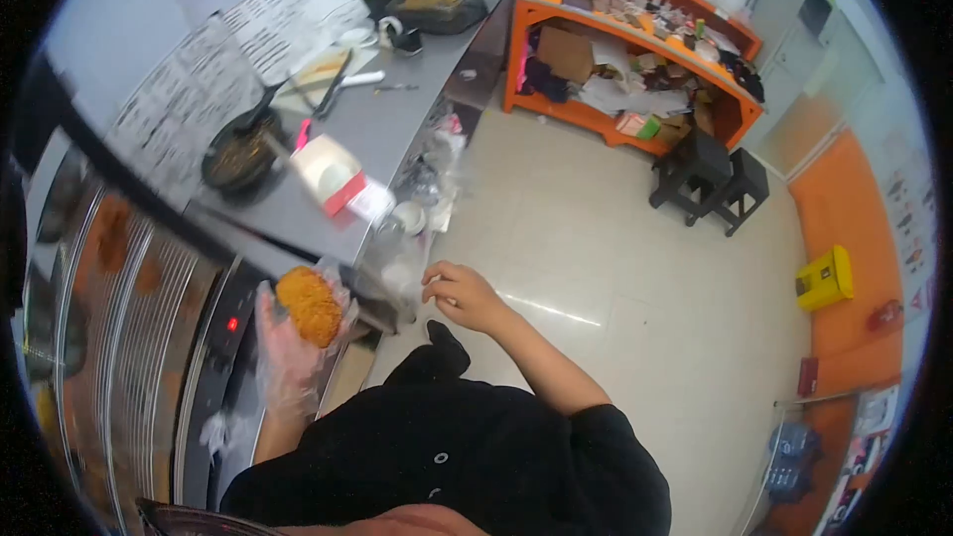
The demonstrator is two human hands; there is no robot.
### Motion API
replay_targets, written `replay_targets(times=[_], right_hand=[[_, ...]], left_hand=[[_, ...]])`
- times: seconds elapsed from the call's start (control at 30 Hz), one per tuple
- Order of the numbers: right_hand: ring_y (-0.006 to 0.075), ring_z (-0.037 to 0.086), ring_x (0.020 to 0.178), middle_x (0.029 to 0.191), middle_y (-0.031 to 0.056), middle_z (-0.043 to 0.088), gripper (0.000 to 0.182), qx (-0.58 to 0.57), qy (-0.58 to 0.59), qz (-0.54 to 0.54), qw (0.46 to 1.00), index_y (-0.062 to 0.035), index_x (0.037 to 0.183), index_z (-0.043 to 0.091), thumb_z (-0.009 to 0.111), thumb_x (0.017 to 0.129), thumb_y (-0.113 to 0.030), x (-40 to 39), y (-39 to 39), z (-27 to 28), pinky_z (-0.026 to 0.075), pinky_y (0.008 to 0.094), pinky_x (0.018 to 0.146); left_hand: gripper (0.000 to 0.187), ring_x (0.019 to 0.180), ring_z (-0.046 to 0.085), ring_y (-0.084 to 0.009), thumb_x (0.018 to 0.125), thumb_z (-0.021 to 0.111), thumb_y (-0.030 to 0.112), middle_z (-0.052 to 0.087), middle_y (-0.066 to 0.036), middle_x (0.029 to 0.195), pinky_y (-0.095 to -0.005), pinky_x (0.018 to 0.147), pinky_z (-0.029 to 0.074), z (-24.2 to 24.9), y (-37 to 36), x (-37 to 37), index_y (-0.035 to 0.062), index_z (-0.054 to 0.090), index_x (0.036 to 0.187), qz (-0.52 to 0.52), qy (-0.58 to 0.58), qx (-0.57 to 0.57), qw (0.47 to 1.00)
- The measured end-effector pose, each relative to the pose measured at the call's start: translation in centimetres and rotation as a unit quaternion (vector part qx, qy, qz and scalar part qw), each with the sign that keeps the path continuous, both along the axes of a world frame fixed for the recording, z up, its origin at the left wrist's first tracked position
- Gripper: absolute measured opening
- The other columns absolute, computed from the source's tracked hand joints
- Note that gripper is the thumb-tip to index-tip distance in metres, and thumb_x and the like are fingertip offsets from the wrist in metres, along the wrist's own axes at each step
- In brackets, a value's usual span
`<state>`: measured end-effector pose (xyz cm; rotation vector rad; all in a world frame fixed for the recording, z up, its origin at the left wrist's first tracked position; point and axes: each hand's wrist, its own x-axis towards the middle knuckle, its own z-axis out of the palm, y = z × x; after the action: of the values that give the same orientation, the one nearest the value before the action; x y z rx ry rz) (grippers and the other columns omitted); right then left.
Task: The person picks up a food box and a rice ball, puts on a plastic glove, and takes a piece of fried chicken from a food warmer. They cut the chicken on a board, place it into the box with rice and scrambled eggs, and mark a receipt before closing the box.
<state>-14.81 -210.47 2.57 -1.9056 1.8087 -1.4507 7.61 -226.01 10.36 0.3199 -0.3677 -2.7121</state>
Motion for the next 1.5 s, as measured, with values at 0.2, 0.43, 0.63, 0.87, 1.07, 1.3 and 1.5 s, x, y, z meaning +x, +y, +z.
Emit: replay_targets(times=[0.2, 0.43, 0.63, 0.87, 1.07, 1.3, 1.5], right_hand=[[0.0212, 0.055, 0.082, 0.091, 0.0042, 0.055, 0.018, 0.067, 0.031, 0.049, 0.996, -0.0079, 0.08, 0.059, 0.051, 0.07, 0.005, -12.3, -8.6, -1.4, 0.045, 0.0321, 0.067], [0.0254, 0.056, 0.082, 0.088, 0.0068, 0.056, 0.015, 0.149, -0.016, 0.161, 0.976, -0.0074, 0.081, 0.06, 0.053, 0.07, 0.001, -23.4, -21.4, -1.4, 0.046, 0.0346, 0.069], [0.026, 0.054, 0.093, 0.102, 0.0073, 0.056, 0.029, 0.12, 0.244, 0.143, 0.952, -0.0146, 0.101, 0.059, 0.055, 0.072, -0.009, -27.6, -41.8, -1.9, 0.045, 0.0391, 0.078], [0.0275, 0.056, 0.097, 0.108, 0.0064, 0.056, 0.038, 0.084, 0.411, 0.178, 0.89, -0.013, 0.112, 0.054, 0.061, 0.075, -0.014, -33.1, -62.8, -6.3, 0.045, 0.0423, 0.077], [0.029, 0.058, 0.085, 0.096, 0.0086, 0.057, 0.021, 0.022, 0.317, 0.312, 0.896, -0.0103, 0.099, 0.058, 0.058, 0.078, -0.013, -34.7, -63.2, -3.4, 0.047, 0.0393, 0.068], [0.0292, 0.059, 0.081, 0.094, 0.0076, 0.057, 0.022, -0.094, 0.165, 0.406, 0.894, -0.0111, 0.099, 0.06, 0.059, 0.078, -0.016, -21.1, -65.2, 1.0, 0.048, 0.0393, 0.065], [0.0308, 0.056, 0.092, 0.106, 0.012, 0.053, 0.037, -0.072, 0.169, 0.421, 0.888, -0.0104, 0.11, 0.056, 0.063, 0.074, -0.014, -15.5, -65.2, -0.2, 0.048, 0.0379, 0.075]], left_hand=[[0.064, 0.11, 0.047, -0.0358, 0.087, 0.035, 0.054, 0.044, -0.018, 0.127, -0.0584, 0.085, 0.041, 2.3, -8.8, -10.6, 0.0087, 0.036, 0.132, 0.057, -0.003, -0.037, 0.998], [0.057, 0.093, 0.058, -0.028, 0.088, 0.044, 0.05, 0.057, -0.012, 0.107, -0.047, 0.074, 0.051, 2.6, -17.3, -16.3, 0.0088, 0.043, 0.127, 0.247, 0.039, 0.044, 0.967], [0.056, 0.093, 0.054, -0.0234, 0.085, 0.053, 0.046, 0.053, -0.012, 0.11, -0.0467, 0.078, 0.048, 2.7, -17.8, -16.0, 0.0106, 0.043, 0.127, 0.401, 0.059, 0.062, 0.912], [0.052, 0.1, 0.05, -0.0223, 0.087, 0.055, 0.035, 0.046, -0.012, 0.12, -0.0428, 0.088, 0.042, 4.2, -12.0, -18.8, 0.0133, 0.039, 0.131, 0.636, 0.173, 0.007, 0.752], [0.053, 0.109, 0.045, -0.0259, 0.087, 0.055, 0.027, 0.042, -0.012, 0.129, -0.0431, 0.093, 0.038, 4.4, -5.0, -21.4, 0.0074, 0.036, 0.132, 0.821, 0.098, -0.075, 0.558], [0.057, 0.11, 0.044, -0.0251, 0.085, 0.057, 0.027, 0.041, -0.012, 0.13, -0.0416, 0.096, 0.036, 4.8, -4.0, -25.3, 0.0076, 0.034, 0.134, 0.839, 0.13, -0.093, 0.52], [0.048, 0.118, 0.041, -0.0274, 0.091, 0.046, 0.035, 0.042, -0.01, 0.132, -0.0446, 0.097, 0.034, 3.8, -9.6, -27.8, 0.0082, 0.04, 0.13, 0.721, 0.086, -0.125, 0.676]])
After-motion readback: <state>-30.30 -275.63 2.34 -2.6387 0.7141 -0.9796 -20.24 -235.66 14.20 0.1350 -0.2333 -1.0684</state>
